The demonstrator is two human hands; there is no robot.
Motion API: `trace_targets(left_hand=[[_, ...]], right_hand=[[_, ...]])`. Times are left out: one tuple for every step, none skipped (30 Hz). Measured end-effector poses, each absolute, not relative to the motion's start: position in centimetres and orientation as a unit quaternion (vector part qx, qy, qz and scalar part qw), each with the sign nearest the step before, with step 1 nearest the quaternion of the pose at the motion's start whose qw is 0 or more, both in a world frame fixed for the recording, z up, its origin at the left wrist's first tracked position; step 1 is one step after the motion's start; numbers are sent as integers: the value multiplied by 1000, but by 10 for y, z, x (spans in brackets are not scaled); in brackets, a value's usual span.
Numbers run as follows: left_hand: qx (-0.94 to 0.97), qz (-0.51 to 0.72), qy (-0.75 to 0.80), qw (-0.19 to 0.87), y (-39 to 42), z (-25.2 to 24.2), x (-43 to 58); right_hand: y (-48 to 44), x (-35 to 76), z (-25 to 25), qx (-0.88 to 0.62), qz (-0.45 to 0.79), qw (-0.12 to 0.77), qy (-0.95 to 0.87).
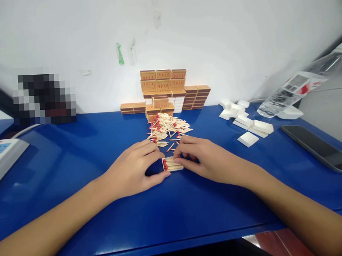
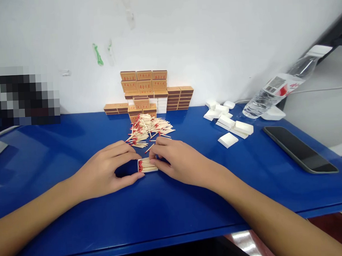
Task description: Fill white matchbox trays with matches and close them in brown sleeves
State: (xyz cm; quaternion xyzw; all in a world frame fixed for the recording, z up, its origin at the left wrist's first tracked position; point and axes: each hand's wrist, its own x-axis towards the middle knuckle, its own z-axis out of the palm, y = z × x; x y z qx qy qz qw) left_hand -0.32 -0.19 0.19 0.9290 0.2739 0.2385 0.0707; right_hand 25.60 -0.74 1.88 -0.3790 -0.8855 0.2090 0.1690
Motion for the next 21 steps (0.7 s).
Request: trace_targets(left_hand=[[929, 239, 274, 70, -2, 2, -3], [929, 239, 274, 70, -2, 2, -3], [929, 239, 275, 70, -2, 2, -3], [929, 238, 276, 70, -2, 2, -3], [929, 238, 276, 70, -2, 3, -3], [928, 238, 276, 71, -3, 3, -3], [928, 239, 276, 71, -3, 3, -3], [928, 240, 276, 71, -3, 3, -3], [928, 240, 276, 72, -3, 3, -3], [928, 240, 276, 73, -3, 2, -3], [928, 240, 275, 75, -3, 2, -3], [928, 239, 274, 77, -3, 2, -3], [929, 238, 272, 81, -3, 2, -3], [929, 238, 270, 83, -3, 2, -3], [930, 238, 268, 85, -3, 3, -3], [930, 238, 267, 86, -3, 3, -3], [930, 238, 266, 86, -3, 3, -3], [931, 237, 265, 85, -4, 3, -4], [931, 237, 264, 85, -4, 3, -4], [931, 237, 264, 86, -4, 3, -4], [931, 237, 264, 87, -4, 3, -4]], right_hand=[[-8, 256, 19, -377, 208, 169, -887], [-8, 256, 19, -376, 205, 171, -887], [-8, 256, 20, -376, 201, 176, -887], [-8, 257, 20, -378, 195, 184, -886], [-6, 258, 21, -382, 186, 196, -884], [-5, 260, 21, -388, 176, 210, -880], [-2, 262, 21, -396, 164, 223, -876], [1, 266, 21, -407, 151, 232, -870], [4, 269, 20, -420, 140, 235, -865], [8, 273, 19, -433, 131, 231, -862], [11, 277, 19, -443, 128, 222, -859], [14, 280, 17, -450, 129, 211, -858], [16, 282, 16, -453, 134, 203, -858], [17, 283, 15, -450, 140, 200, -859], [18, 283, 14, -444, 147, 200, -861], [18, 281, 13, -436, 153, 203, -864], [17, 278, 12, -427, 158, 205, -867], [16, 275, 11, -419, 163, 204, -870], [15, 271, 10, -415, 168, 201, -871], [14, 268, 10, -414, 171, 196, -872], [13, 265, 9, -415, 173, 191, -872]])
